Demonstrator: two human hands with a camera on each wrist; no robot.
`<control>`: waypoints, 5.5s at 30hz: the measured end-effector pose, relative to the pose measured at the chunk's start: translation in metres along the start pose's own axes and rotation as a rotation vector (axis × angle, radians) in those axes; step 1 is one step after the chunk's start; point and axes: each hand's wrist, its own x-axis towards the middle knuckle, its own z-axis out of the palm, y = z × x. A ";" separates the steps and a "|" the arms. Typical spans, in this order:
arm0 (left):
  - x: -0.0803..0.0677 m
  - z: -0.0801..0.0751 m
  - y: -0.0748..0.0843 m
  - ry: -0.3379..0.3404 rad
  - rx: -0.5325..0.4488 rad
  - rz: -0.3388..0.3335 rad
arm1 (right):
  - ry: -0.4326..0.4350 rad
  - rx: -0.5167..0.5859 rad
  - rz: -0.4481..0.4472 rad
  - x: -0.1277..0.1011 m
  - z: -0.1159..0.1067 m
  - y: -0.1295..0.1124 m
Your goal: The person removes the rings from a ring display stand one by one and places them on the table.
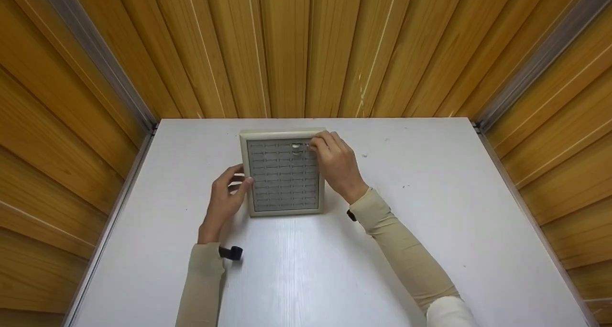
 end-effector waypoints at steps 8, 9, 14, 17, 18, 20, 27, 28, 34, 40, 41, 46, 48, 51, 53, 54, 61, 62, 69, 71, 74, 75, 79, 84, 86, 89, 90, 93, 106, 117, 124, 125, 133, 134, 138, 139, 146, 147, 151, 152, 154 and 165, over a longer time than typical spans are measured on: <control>-0.001 0.001 -0.001 -0.011 -0.011 0.000 | 0.012 0.100 -0.007 -0.001 -0.003 0.001; -0.001 0.001 -0.001 -0.013 -0.009 0.000 | 0.011 0.109 -0.006 -0.001 -0.004 0.000; -0.002 0.001 -0.001 -0.014 -0.008 0.005 | 0.011 0.131 0.000 -0.001 -0.007 0.001; -0.002 0.001 -0.001 -0.014 -0.012 0.007 | 0.018 0.168 0.019 -0.002 -0.009 0.003; -0.002 0.001 -0.001 -0.014 -0.011 0.007 | 0.020 0.186 0.030 -0.003 -0.010 0.003; -0.002 0.001 -0.001 -0.014 -0.017 0.005 | 0.026 0.229 0.054 -0.004 -0.012 0.005; -0.003 0.001 0.022 -0.005 -0.041 -0.076 | 0.016 0.351 0.162 -0.012 -0.022 0.012; -0.002 0.002 0.018 -0.004 -0.043 -0.073 | 0.016 0.366 0.179 -0.014 -0.023 0.013; 0.001 0.002 0.003 -0.001 -0.034 -0.039 | 0.037 0.441 0.252 -0.027 -0.026 0.022; 0.000 0.001 0.002 0.001 -0.024 -0.002 | 0.049 0.474 0.296 -0.041 -0.028 0.029; 0.000 0.001 0.001 0.003 -0.024 0.003 | 0.048 0.473 0.306 -0.042 -0.028 0.030; -0.001 0.001 0.001 0.009 -0.019 0.017 | 0.052 0.476 0.356 -0.052 -0.030 0.038; -0.001 0.001 0.001 0.012 -0.015 0.016 | 0.049 0.476 0.383 -0.057 -0.031 0.042; -0.001 0.002 0.001 0.014 -0.010 0.018 | 0.043 0.471 0.424 -0.065 -0.032 0.047; -0.001 0.002 0.001 0.014 -0.012 0.017 | 0.031 0.462 0.449 -0.071 -0.033 0.050; -0.001 0.002 0.000 0.013 -0.014 0.019 | 0.029 0.461 0.460 -0.074 -0.033 0.051; -0.001 0.001 -0.001 0.014 -0.033 0.022 | 0.000 0.447 0.512 -0.093 -0.031 0.058; -0.001 0.001 0.000 0.014 -0.030 0.023 | -0.005 0.448 0.519 -0.095 -0.031 0.059; -0.001 0.001 0.000 0.006 0.008 0.031 | -0.039 0.439 0.584 -0.112 -0.027 0.065; -0.001 0.001 0.000 0.006 0.012 0.031 | -0.055 0.435 0.606 -0.116 -0.025 0.067; 0.000 0.001 0.000 0.007 0.012 0.031 | -0.082 0.430 0.639 -0.123 -0.023 0.069; 0.000 0.001 0.000 0.007 0.009 0.032 | -0.095 0.426 0.653 -0.125 -0.022 0.070; 0.000 0.001 -0.001 0.006 -0.002 0.032 | -0.149 0.426 0.714 -0.132 -0.019 0.073; 0.000 0.001 0.000 0.002 -0.010 0.009 | -0.234 0.439 0.771 -0.138 -0.017 0.076; -0.001 0.001 0.001 -0.001 -0.005 0.004 | -0.256 0.449 0.786 -0.140 -0.016 0.077; -0.001 0.001 0.000 0.002 -0.002 0.010 | -0.280 0.465 0.822 -0.142 -0.015 0.078; -0.001 0.001 0.000 0.003 -0.001 0.012 | -0.286 0.468 0.832 -0.143 -0.014 0.078; -0.001 0.001 0.000 0.002 -0.005 0.010 | -0.308 0.465 0.859 -0.145 -0.012 0.080; -0.001 0.002 0.003 0.010 -0.031 -0.009 | -0.380 0.430 0.893 -0.150 -0.008 0.084; -0.001 0.001 0.001 0.009 -0.025 0.009 | -0.436 0.392 0.931 -0.147 -0.004 0.084; 0.001 0.002 0.003 -0.002 -0.034 -0.005 | -0.447 0.360 0.936 -0.145 -0.004 0.085; 0.001 0.002 0.003 -0.001 -0.035 -0.003 | -0.448 0.357 0.937 -0.144 -0.004 0.085; 0.002 0.001 0.001 0.007 -0.027 0.021 | -0.457 0.353 0.940 -0.144 -0.002 0.087; 0.001 0.001 0.001 0.007 -0.026 0.023 | -0.457 0.355 0.943 -0.144 -0.002 0.087; 0.001 0.001 0.001 0.009 -0.022 0.024 | -0.460 0.357 0.957 -0.144 -0.003 0.086; 0.000 0.001 0.001 0.011 -0.023 0.024 | -0.460 0.357 0.958 -0.144 -0.003 0.086; 0.000 0.002 0.001 0.007 -0.028 -0.003 | -0.437 0.395 0.930 -0.141 -0.006 0.085; 0.000 0.002 0.001 0.009 -0.026 -0.004 | -0.432 0.399 0.927 -0.140 -0.006 0.085; 0.000 0.002 0.001 0.008 -0.018 0.004 | -0.425 0.407 0.923 -0.138 -0.008 0.085; 0.000 0.001 0.000 0.009 -0.017 0.013 | -0.424 0.406 0.924 -0.137 -0.008 0.085; 0.000 0.001 0.000 0.009 -0.021 0.022 | -0.419 0.399 0.923 -0.135 -0.009 0.085; -0.001 0.001 -0.001 0.008 -0.005 0.025 | -0.344 0.417 0.838 -0.116 -0.018 0.077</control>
